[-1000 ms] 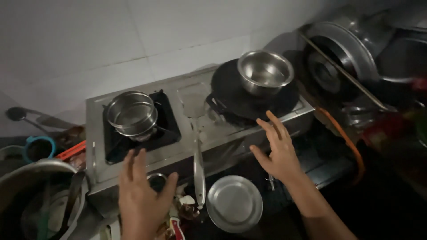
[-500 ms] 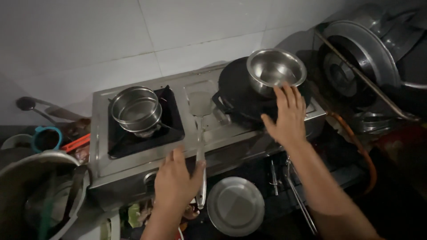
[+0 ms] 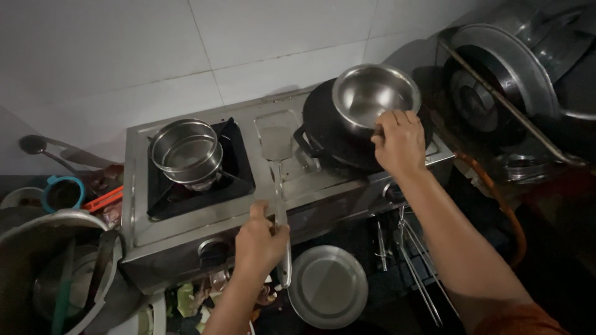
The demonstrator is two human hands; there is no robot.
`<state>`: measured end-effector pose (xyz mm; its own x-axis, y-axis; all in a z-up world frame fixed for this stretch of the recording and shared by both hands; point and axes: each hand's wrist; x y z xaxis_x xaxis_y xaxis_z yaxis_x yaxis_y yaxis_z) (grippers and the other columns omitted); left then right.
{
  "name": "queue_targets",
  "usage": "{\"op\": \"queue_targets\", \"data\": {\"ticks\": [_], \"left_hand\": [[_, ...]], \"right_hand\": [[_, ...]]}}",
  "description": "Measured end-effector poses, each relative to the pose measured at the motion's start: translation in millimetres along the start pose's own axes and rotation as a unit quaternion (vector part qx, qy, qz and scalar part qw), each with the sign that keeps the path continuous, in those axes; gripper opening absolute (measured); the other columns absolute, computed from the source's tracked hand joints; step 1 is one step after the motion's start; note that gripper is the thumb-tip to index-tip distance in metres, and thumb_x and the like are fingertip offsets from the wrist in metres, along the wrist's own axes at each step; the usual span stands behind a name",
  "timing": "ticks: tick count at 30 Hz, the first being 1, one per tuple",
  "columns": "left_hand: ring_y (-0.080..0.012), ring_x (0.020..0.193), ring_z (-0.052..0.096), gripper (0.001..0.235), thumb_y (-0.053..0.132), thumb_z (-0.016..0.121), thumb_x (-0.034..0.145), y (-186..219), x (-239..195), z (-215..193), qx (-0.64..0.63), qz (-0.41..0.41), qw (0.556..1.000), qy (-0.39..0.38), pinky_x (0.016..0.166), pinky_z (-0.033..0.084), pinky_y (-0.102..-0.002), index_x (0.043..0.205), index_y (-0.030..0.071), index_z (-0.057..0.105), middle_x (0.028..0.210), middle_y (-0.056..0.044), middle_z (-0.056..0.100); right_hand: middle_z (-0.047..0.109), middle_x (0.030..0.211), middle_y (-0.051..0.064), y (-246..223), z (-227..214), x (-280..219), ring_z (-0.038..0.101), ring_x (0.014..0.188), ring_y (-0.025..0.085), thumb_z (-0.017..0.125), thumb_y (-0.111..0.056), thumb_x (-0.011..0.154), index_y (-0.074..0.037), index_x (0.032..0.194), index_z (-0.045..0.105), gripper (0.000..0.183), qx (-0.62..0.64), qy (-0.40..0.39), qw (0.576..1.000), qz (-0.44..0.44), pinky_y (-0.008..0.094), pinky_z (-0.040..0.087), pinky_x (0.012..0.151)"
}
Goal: Preparing and serving a yellow rice dish (poha or similar) in a kitchen setting, moving items between containers and the stove.
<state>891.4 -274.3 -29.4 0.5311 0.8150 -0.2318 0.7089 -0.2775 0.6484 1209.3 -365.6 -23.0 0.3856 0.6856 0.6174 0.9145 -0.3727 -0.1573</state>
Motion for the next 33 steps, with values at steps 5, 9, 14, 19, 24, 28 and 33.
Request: {"op": "queue_targets", "data": {"ticks": [5,9,14,19,24,28,33], "left_hand": [[-0.0333,0.084,0.073,0.062,0.024,0.080,0.080,-3,1,7,-0.093,0.031,0.992,0.081,0.077,0.056,-0.043,0.131,0.001,0.053,0.096,-0.018,0.072],[-0.0235,0.079,0.071,0.046,0.020,0.071,0.086,-14,11,13,-0.265,-0.052,0.962,0.029,0.073,0.055,-0.037,0.127,0.003,0.059,0.088,-0.014,0.074],[-0.0187,0.080,0.064,0.033,0.010,0.058,0.094,-36,23,24,-0.387,-0.019,0.921,-0.039,0.071,0.052,-0.032,0.125,0.000,0.062,0.090,-0.011,0.072],[-0.0216,0.062,0.060,0.030,0.003,0.051,0.092,-34,18,29,-0.471,-0.089,0.875,-0.072,0.052,0.050,-0.036,0.121,-0.004,0.050,0.083,-0.013,0.066],[-0.0167,0.057,0.057,0.028,0.008,0.049,0.095,-15,-5,13,-0.434,-0.086,0.896,-0.034,0.047,0.047,-0.032,0.122,0.001,0.053,0.083,-0.010,0.066],[-0.0146,0.052,0.056,0.030,0.008,0.052,0.092,-9,-13,5,-0.437,-0.074,0.896,-0.002,0.044,0.044,-0.031,0.122,0.006,0.058,0.078,-0.009,0.065],[-0.0154,0.052,0.059,0.031,0.010,0.064,0.089,-7,-23,-20,-0.368,-0.015,0.927,0.070,0.046,0.047,-0.032,0.119,0.005,0.060,0.073,-0.007,0.068]], "right_hand": [[0.067,0.100,0.013,-36,-19,3,0.061,0.097,0.034,0.086,-0.006,0.076,-0.003,0.102,0.066,0.032,0.037,0.024,0.998,-0.043,0.045,0.049,0.092],[0.066,0.105,0.016,-68,-28,6,0.061,0.104,0.037,0.084,-0.005,0.072,-0.001,0.102,0.065,0.035,0.129,0.035,0.983,-0.123,0.046,0.050,0.092],[0.066,0.111,0.016,-97,-29,0,0.062,0.109,0.036,0.084,-0.008,0.072,-0.001,0.104,0.064,0.038,0.225,0.010,0.963,-0.146,0.045,0.051,0.094],[0.066,0.113,0.013,-107,-31,0,0.062,0.108,0.034,0.083,-0.008,0.073,-0.003,0.103,0.065,0.035,0.259,-0.041,0.953,-0.153,0.044,0.051,0.094],[0.065,0.118,0.011,-103,-32,4,0.062,0.112,0.033,0.084,-0.009,0.076,-0.004,0.104,0.065,0.034,0.231,0.000,0.956,-0.181,0.045,0.051,0.096],[0.065,0.121,0.012,-96,-34,9,0.062,0.111,0.034,0.085,-0.012,0.075,-0.004,0.103,0.065,0.036,0.198,0.022,0.969,-0.147,0.043,0.053,0.094],[0.064,0.123,0.012,-97,-46,12,0.062,0.114,0.035,0.085,-0.008,0.075,-0.004,0.104,0.066,0.036,0.188,0.037,0.972,-0.133,0.044,0.053,0.094]]}}
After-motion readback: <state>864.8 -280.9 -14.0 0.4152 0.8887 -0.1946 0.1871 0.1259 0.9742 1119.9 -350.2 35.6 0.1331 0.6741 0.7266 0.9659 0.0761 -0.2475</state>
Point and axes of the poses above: each hand's wrist, its own x-axis towards the middle knuckle, its own z-axis out of the palm, y = z × x
